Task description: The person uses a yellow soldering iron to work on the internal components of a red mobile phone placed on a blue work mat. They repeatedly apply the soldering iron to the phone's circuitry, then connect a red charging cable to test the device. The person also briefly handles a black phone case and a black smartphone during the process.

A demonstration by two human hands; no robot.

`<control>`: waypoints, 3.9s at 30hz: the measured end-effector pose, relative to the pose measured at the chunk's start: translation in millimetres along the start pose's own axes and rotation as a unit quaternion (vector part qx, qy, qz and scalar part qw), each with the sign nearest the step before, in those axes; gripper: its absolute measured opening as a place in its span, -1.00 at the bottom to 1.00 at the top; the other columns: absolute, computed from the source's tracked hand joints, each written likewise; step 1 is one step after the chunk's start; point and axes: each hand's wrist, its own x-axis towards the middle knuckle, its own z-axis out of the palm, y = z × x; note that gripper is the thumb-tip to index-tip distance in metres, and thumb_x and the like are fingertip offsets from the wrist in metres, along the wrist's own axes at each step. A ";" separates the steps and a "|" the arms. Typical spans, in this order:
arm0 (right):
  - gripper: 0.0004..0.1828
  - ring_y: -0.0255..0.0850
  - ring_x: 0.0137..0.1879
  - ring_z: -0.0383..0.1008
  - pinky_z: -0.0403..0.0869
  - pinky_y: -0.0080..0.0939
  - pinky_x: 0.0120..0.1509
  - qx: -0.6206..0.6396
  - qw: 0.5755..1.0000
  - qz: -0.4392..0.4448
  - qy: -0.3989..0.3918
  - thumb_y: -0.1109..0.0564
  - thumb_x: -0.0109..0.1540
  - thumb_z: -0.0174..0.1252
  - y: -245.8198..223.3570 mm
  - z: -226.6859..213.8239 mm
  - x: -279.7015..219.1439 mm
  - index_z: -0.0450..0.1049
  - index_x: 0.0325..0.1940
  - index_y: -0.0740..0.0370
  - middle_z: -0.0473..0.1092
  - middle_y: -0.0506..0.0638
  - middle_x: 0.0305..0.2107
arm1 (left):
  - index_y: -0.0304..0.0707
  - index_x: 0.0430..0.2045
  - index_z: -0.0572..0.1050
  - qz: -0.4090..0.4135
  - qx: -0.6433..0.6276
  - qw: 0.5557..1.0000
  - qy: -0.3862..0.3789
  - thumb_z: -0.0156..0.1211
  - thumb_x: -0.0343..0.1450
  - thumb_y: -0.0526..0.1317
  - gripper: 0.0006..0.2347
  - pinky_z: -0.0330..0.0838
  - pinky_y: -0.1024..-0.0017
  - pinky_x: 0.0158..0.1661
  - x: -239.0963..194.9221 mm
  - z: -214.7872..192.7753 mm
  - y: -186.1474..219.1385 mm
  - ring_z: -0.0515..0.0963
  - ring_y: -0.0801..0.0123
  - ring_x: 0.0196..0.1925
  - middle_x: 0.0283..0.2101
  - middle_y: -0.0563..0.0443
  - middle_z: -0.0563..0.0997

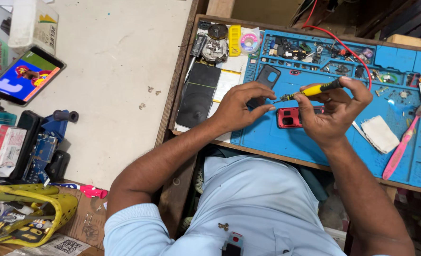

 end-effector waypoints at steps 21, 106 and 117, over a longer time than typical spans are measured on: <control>-0.26 -0.06 -0.07 0.60 0.64 -0.29 -0.01 -0.103 0.994 0.014 -0.022 0.40 0.48 0.28 5.0 -68.5 -13.2 -0.13 0.41 0.07 0.46 0.20 -0.07 | -0.19 -0.31 0.62 0.010 0.028 0.996 -0.079 0.37 0.40 -0.23 -0.90 0.33 0.11 0.18 -9.0 15.9 -1.3 0.48 -0.02 0.23 0.13 -0.17 0.55; -0.28 0.02 -0.14 0.59 0.51 -0.03 -0.08 -0.219 0.969 -0.074 -0.086 0.11 0.20 0.56 -0.8 -28.3 2.7 0.24 0.27 0.12 0.54 0.11 -0.24 | -0.21 -0.32 0.56 0.052 0.076 0.992 -0.085 0.39 0.42 -0.20 -0.87 0.32 0.09 0.21 -27.3 41.3 -14.4 0.53 0.07 0.08 -0.01 -0.02 0.58; -0.33 0.09 0.02 0.58 0.57 -0.12 0.07 -0.072 0.984 -0.128 -0.097 0.25 0.22 0.35 -15.3 -19.8 18.6 0.19 0.33 0.08 0.49 0.21 -0.06 | -0.23 -0.27 0.59 0.096 0.118 0.987 -0.056 0.36 0.38 -0.14 -0.81 0.33 0.15 0.18 -26.3 44.8 -16.7 0.53 0.09 0.06 -0.06 -0.01 0.58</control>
